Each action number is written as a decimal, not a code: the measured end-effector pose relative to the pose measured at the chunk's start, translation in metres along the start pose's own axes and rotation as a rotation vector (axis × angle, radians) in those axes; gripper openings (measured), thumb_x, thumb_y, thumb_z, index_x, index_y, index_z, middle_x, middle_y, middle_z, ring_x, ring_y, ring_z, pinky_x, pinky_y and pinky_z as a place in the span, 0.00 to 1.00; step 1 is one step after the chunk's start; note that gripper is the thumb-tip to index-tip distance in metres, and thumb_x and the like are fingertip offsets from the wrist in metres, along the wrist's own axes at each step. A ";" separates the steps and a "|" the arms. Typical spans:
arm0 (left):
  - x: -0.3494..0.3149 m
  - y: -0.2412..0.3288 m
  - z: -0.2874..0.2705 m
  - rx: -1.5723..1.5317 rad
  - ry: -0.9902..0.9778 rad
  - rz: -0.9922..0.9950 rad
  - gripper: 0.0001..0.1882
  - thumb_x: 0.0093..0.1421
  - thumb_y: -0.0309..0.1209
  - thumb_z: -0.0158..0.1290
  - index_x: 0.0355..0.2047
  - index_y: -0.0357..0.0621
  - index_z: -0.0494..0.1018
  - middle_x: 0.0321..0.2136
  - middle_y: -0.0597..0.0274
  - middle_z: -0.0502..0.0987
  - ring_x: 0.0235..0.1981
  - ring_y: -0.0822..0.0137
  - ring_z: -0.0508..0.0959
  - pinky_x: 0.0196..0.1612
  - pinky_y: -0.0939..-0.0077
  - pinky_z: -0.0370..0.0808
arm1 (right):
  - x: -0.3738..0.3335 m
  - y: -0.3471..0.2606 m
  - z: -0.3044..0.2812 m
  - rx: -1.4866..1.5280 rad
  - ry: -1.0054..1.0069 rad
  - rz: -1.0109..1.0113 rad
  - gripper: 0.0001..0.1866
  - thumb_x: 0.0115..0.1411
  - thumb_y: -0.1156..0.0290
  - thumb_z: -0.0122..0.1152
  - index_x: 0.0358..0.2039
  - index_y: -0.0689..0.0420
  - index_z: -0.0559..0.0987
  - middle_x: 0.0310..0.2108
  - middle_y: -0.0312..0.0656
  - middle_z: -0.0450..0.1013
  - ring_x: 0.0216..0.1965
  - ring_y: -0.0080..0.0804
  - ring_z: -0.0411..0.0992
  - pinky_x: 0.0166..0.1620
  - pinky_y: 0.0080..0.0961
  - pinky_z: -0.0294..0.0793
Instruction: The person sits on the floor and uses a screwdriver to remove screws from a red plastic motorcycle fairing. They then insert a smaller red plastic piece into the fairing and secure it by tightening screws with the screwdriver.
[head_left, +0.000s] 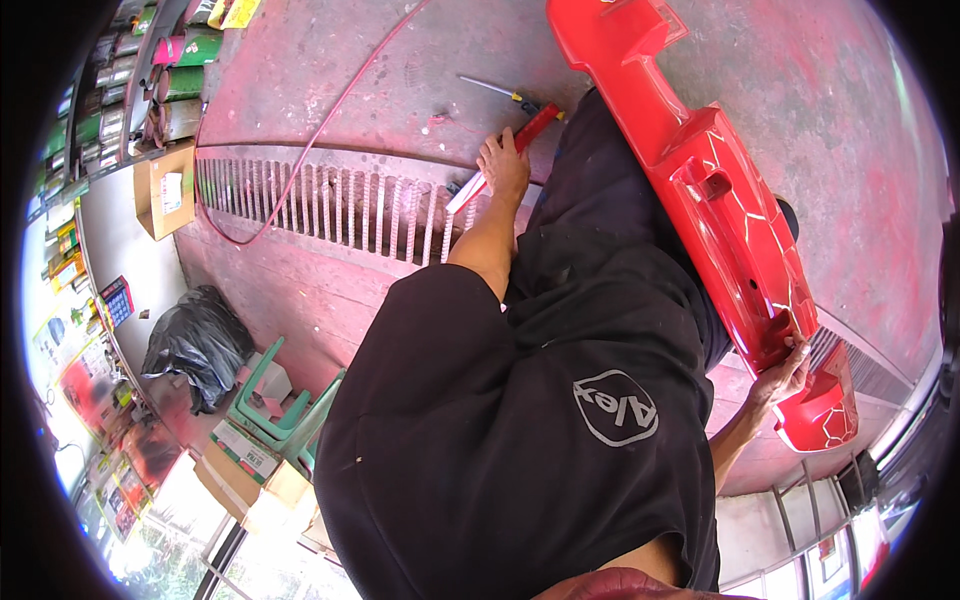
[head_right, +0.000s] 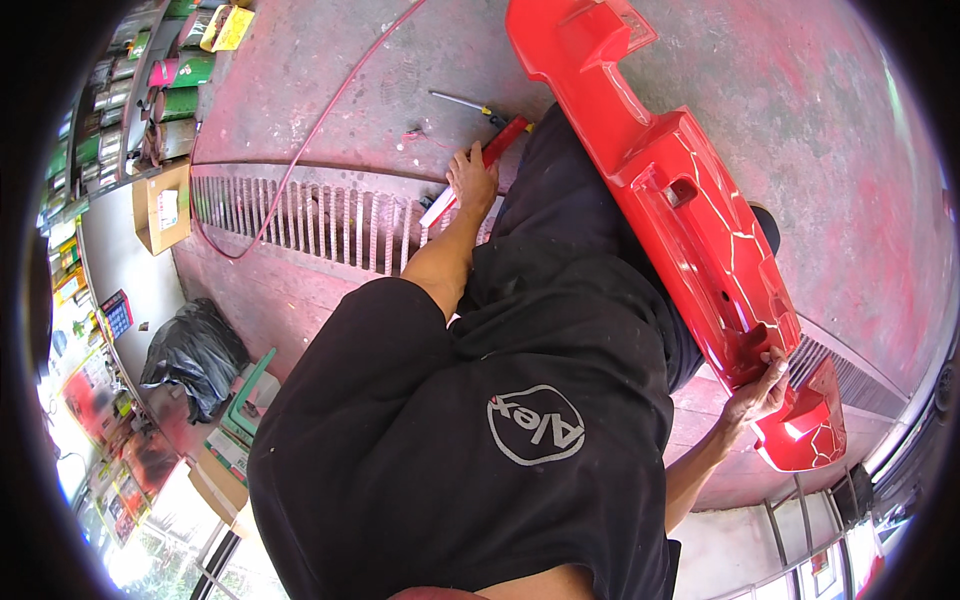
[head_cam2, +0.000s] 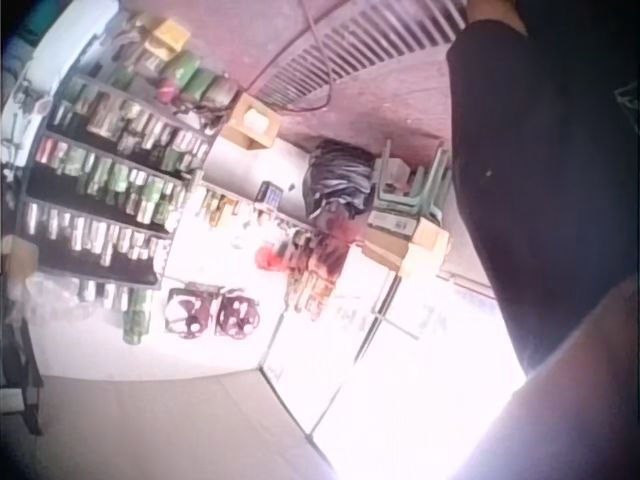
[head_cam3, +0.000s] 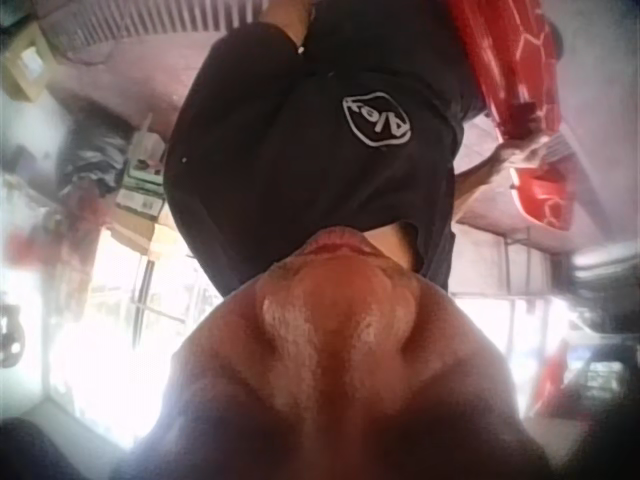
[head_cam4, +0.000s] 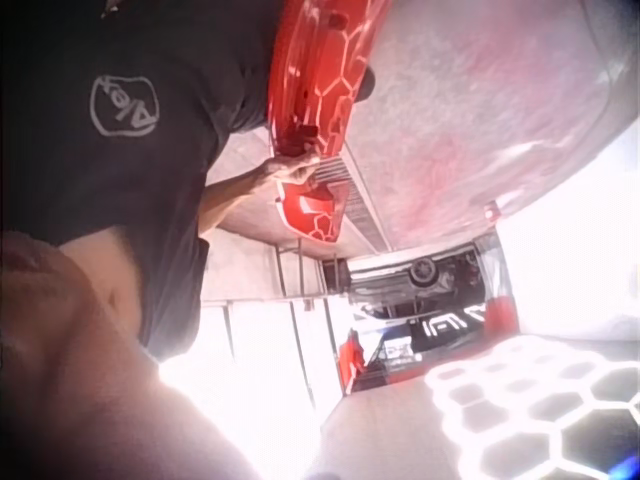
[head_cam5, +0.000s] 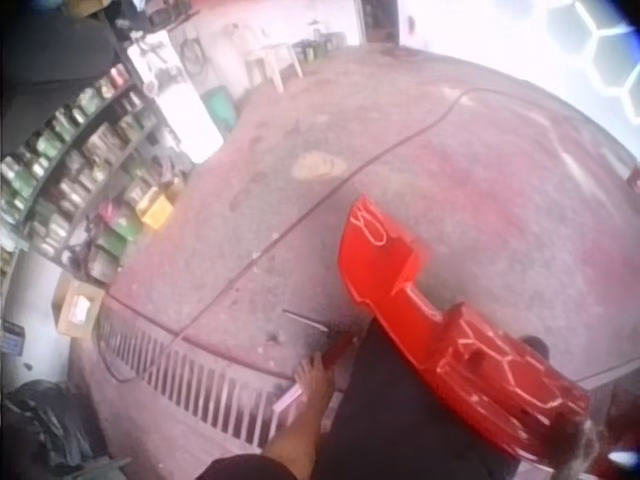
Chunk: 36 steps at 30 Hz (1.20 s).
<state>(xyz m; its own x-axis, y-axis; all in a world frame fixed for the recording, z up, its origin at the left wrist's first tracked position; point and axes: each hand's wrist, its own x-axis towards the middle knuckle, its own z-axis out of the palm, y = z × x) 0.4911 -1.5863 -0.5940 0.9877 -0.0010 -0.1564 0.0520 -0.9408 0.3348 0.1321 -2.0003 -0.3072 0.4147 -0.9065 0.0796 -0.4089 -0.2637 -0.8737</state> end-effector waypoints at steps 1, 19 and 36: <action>-0.001 0.005 -0.005 -0.002 0.011 0.015 0.35 0.66 0.43 0.64 0.70 0.51 0.67 0.61 0.48 0.71 0.63 0.43 0.70 0.63 0.43 0.67 | -0.002 -0.002 0.000 0.008 0.006 -0.001 0.21 0.78 0.54 0.61 0.47 0.62 0.87 0.37 0.36 0.80 0.42 0.25 0.75 0.53 0.27 0.73; 0.130 -0.131 -0.044 0.035 0.116 -0.092 0.19 0.68 0.31 0.56 0.59 0.52 0.80 0.60 0.57 0.79 0.61 0.48 0.76 0.65 0.48 0.73 | -0.003 -0.002 -0.002 -0.003 0.003 -0.036 0.21 0.79 0.56 0.58 0.48 0.64 0.86 0.38 0.37 0.79 0.43 0.25 0.74 0.54 0.27 0.72; 0.148 -0.148 -0.043 -0.003 -0.157 0.067 0.12 0.63 0.25 0.59 0.46 0.44 0.85 0.49 0.46 0.83 0.56 0.43 0.79 0.62 0.51 0.76 | -0.002 -0.003 -0.006 0.023 0.003 -0.028 0.20 0.80 0.58 0.56 0.48 0.64 0.86 0.38 0.38 0.80 0.43 0.26 0.75 0.54 0.27 0.73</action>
<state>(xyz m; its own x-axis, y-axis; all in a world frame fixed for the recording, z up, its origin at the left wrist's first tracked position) 0.6360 -1.4321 -0.6265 0.9538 -0.1171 -0.2765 -0.0128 -0.9359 0.3521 0.1281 -1.9993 -0.3018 0.4228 -0.9001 0.1054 -0.3786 -0.2811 -0.8819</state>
